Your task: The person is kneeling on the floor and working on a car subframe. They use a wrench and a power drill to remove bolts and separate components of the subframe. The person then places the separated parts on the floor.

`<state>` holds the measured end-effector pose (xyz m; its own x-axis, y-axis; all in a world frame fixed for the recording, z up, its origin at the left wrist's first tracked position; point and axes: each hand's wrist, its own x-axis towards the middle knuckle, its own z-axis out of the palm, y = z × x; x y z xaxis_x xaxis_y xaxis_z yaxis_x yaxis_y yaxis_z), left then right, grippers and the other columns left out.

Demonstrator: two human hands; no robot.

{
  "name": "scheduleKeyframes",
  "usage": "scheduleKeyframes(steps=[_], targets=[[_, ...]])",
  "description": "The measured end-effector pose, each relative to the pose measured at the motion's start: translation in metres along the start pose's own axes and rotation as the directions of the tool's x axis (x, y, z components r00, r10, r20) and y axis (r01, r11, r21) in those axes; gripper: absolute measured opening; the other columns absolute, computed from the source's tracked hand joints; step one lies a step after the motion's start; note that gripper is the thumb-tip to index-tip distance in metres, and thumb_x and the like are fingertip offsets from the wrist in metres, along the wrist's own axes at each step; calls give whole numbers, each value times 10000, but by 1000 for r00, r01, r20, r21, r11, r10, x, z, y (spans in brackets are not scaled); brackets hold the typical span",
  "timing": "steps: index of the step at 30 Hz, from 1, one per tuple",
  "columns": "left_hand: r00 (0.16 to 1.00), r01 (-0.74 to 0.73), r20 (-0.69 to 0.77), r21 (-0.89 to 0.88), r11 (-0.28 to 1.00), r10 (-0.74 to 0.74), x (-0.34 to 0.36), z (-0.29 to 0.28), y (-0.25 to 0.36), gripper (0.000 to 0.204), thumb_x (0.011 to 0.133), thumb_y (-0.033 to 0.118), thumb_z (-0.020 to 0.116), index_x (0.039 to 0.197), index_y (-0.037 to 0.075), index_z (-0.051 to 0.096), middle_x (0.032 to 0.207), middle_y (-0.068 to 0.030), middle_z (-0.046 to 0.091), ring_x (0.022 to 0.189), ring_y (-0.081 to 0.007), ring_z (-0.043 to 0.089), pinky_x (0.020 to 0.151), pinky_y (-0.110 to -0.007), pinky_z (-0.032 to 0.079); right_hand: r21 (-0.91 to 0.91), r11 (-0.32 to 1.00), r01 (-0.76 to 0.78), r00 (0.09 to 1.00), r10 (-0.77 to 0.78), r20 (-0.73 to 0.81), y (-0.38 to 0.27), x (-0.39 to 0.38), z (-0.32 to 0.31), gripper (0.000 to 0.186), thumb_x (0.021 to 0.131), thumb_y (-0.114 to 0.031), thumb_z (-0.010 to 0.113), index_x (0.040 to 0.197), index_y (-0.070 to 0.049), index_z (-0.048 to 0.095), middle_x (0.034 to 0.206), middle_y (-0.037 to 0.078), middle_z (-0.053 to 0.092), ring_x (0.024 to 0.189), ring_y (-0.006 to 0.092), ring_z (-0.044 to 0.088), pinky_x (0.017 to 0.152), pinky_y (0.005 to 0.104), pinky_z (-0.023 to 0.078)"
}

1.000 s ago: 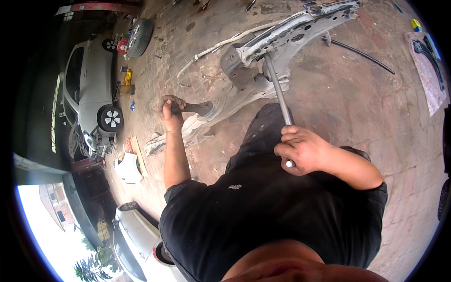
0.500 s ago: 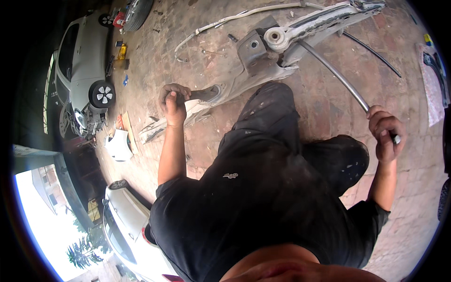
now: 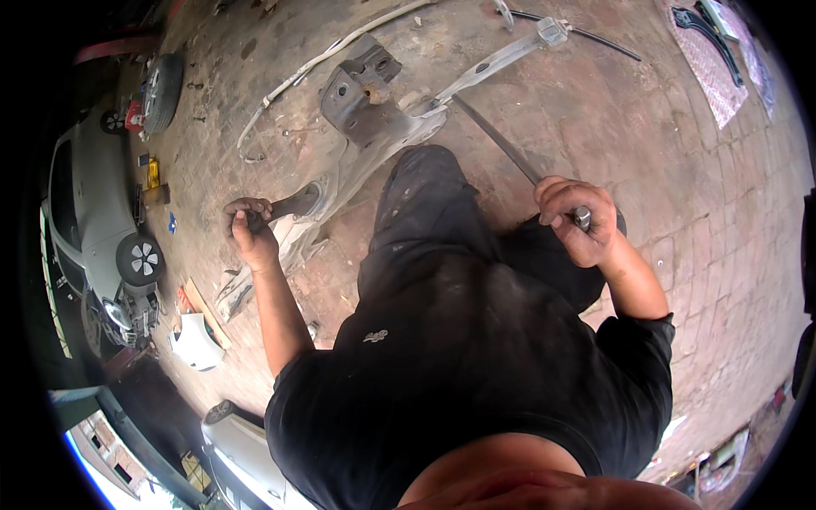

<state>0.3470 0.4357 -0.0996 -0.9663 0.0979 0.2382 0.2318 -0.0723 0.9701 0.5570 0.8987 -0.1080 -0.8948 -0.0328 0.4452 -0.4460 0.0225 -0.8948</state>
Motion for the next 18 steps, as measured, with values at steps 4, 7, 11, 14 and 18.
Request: scheduleKeyframes(steps=[4, 7, 11, 14, 18], targets=[[1000, -6, 0, -28, 1000, 6, 8, 2, -4, 196, 902, 233, 559, 876, 41, 523, 780, -108, 561, 668, -200, 506, 668, -363, 435, 170, 985, -30, 991, 51, -123, -26, -10, -11, 69, 837, 58, 542, 888, 19, 567, 745, 116, 602, 698, 260, 575, 733, 440, 505], [1000, -6, -16, -50, 999, 5, 5, -1, -5, 190, 903, 228, 556, 877, 42, 525, 784, -104, 562, 665, -201, 504, 672, -363, 439, 284, 956, -78, 922, 177, -344, -65, -18, -26, 96, 817, -98, 583, 792, -13, 546, 665, 91, 542, 617, 208, 490, 687, 407, 446], [1000, 13, -16, -64, 998, -14, 8, 0, -8, 183, 901, 223, 559, 887, 41, 547, 775, -100, 565, 672, -207, 511, 673, -362, 449, 161, 982, 94, 853, 4, -522, -86, -44, -69, 50, 849, -113, 525, 849, -69, 503, 501, -41, 351, 498, 116, 348, 658, 360, 351], [1000, -8, -22, -74, 997, 6, 8, -3, -9, 194, 906, 228, 556, 885, 35, 551, 775, -113, 578, 671, -216, 512, 669, -368, 447, -9, 1000, 30, 828, -30, -560, -70, -82, -103, 62, 863, -66, 478, 887, -41, 529, 523, -34, 373, 522, 110, 368, 709, 366, 356], [999, -19, -29, -93, 996, 16, 13, -4, -8, 189, 903, 215, 551, 886, 26, 548, 774, -132, 585, 664, -220, 515, 669, -379, 448, -262, 775, -575, 607, 189, -772, 13, -154, -122, 124, 869, -9, 538, 957, 18, 621, 803, 59, 609, 738, 146, 564, 651, 276, 452]])
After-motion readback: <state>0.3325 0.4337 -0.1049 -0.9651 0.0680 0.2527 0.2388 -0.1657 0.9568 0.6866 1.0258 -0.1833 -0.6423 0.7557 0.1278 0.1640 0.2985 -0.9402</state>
